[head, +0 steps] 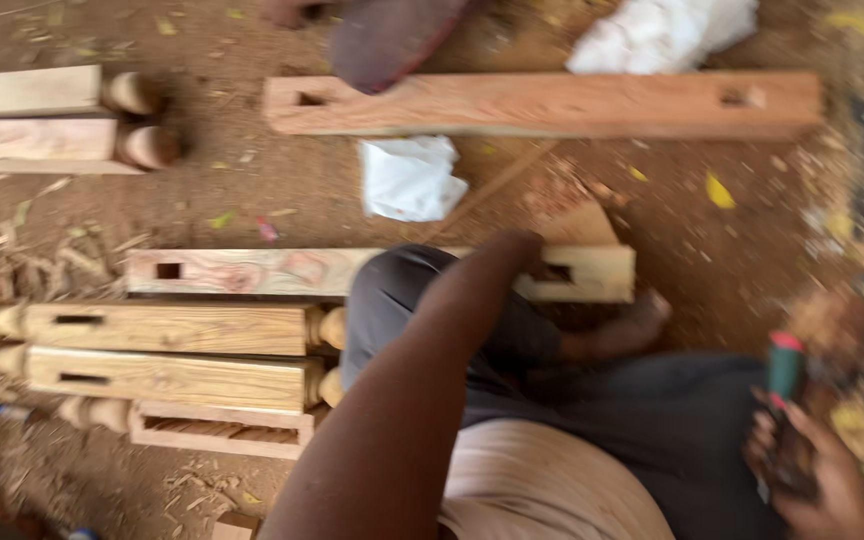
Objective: The person sits on the ground and uses a chisel and wooden mallet to carve a rectangular mortise into a wooden plank. They repeatedly strike the chisel to remove wood chips and periodically clear debris from the cut.
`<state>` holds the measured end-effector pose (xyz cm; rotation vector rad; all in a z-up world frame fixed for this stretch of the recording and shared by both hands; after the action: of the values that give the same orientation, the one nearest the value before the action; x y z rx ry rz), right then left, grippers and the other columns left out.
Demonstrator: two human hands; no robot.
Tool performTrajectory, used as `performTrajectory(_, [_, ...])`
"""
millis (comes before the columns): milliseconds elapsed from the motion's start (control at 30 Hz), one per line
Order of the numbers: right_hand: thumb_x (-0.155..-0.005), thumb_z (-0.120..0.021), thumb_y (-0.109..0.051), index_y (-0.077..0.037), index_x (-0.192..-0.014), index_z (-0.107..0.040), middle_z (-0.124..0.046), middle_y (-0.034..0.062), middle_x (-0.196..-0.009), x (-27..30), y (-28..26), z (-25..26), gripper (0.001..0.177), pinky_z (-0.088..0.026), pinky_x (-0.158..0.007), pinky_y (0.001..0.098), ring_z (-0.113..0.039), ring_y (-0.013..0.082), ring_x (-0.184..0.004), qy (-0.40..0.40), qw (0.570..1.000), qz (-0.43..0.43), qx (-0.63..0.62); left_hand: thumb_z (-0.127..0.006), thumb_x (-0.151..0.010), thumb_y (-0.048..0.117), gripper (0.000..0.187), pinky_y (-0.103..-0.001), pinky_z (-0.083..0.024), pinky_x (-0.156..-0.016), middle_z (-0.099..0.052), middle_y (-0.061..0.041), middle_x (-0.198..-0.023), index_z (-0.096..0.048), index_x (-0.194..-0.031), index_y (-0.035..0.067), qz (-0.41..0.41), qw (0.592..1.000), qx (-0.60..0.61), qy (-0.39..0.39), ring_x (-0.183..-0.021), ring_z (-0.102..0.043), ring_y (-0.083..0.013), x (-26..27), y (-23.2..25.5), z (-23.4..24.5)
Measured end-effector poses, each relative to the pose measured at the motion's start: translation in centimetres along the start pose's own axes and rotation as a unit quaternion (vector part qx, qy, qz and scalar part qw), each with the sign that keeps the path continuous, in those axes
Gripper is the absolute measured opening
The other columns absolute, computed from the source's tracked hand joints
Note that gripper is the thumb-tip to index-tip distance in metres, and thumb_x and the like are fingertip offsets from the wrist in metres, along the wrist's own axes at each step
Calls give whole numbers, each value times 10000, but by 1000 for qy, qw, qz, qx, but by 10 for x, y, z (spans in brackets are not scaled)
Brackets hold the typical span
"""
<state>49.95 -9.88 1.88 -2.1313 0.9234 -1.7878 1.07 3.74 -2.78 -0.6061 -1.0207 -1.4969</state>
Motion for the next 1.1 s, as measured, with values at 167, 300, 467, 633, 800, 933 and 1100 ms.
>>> performTrajectory(167, [-1026,-654,-278,-23,-1411,-547,-626,41,-912,16,9,-17,474,-535,-700,321,-619,136,-768,-91,993,-12,-68,-772,-752,685,811,-703,-243,-1181,-654,-105,-1413,-676,-1349,145,49,995,-38,80,-1354,-574,-332,22,11,-2])
performTrajectory(300, [-1009,-664,-271,-15,-1360,-558,-636,45,-914,31,7,-41,447,-546,-689,312,-634,134,-777,-129,989,8,-76,-653,-757,824,1147,-692,-176,-1100,-447,-246,-1487,-341,-1518,24,63,946,-105,300,-1373,-417,-413,55,11,10])
performTrajectory(467, [-982,-667,-249,-16,-1326,-579,-637,41,-902,50,-2,-65,425,-545,-674,308,-630,123,-759,-117,991,26,-58,-478,-825,884,1185,-665,-167,-1176,-332,-235,-1607,-234,-1581,6,68,974,-127,175,-1467,-353,-409,77,40,0])
performTrajectory(633, [-965,-673,-257,-13,-1304,-584,-639,46,-886,44,-7,-69,427,-536,-638,309,-631,123,-745,-104,993,22,-57,-410,-832,915,1130,-648,-206,-1187,-429,-247,-1545,-407,-1506,8,83,989,-43,117,-1442,-400,-415,70,36,21])
performTrajectory(800, [-968,-677,-255,-16,-1308,-578,-641,44,-884,36,-8,-67,427,-532,-631,307,-626,127,-732,-102,993,-16,-59,-469,-774,868,992,-602,-291,-1181,-566,-188,-1447,-601,-1388,100,42,991,72,105,-1380,-492,-381,12,2,14])
performTrajectory(933, [-965,-668,-268,-22,-1330,-585,-633,29,-878,36,-11,-77,449,-544,-654,298,-627,126,-726,-90,994,-37,-52,-621,-819,780,982,-487,-454,-1128,-608,-255,-1413,-592,-1398,-12,-32,978,179,98,-1326,-588,-392,-32,-12,-7])
performTrajectory(1100, [-970,-680,-261,-4,-1316,-578,-631,38,-886,45,-17,-80,443,-534,-642,297,-626,112,-739,-88,995,-14,-33,-659,-797,713,968,-462,-447,-1108,-615,-248,-1389,-538,-1430,-9,-52,965,236,98,-1312,-588,-379,-50,-17,-22])
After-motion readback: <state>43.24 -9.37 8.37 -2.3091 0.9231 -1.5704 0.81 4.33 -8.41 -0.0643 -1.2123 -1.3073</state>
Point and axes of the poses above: each hand's wrist, its own x-axis away from the middle knuckle, its own z-axis out of the back of the hand, y = z × x, the point moved 6 cm from there along -x, towards the middle knuckle
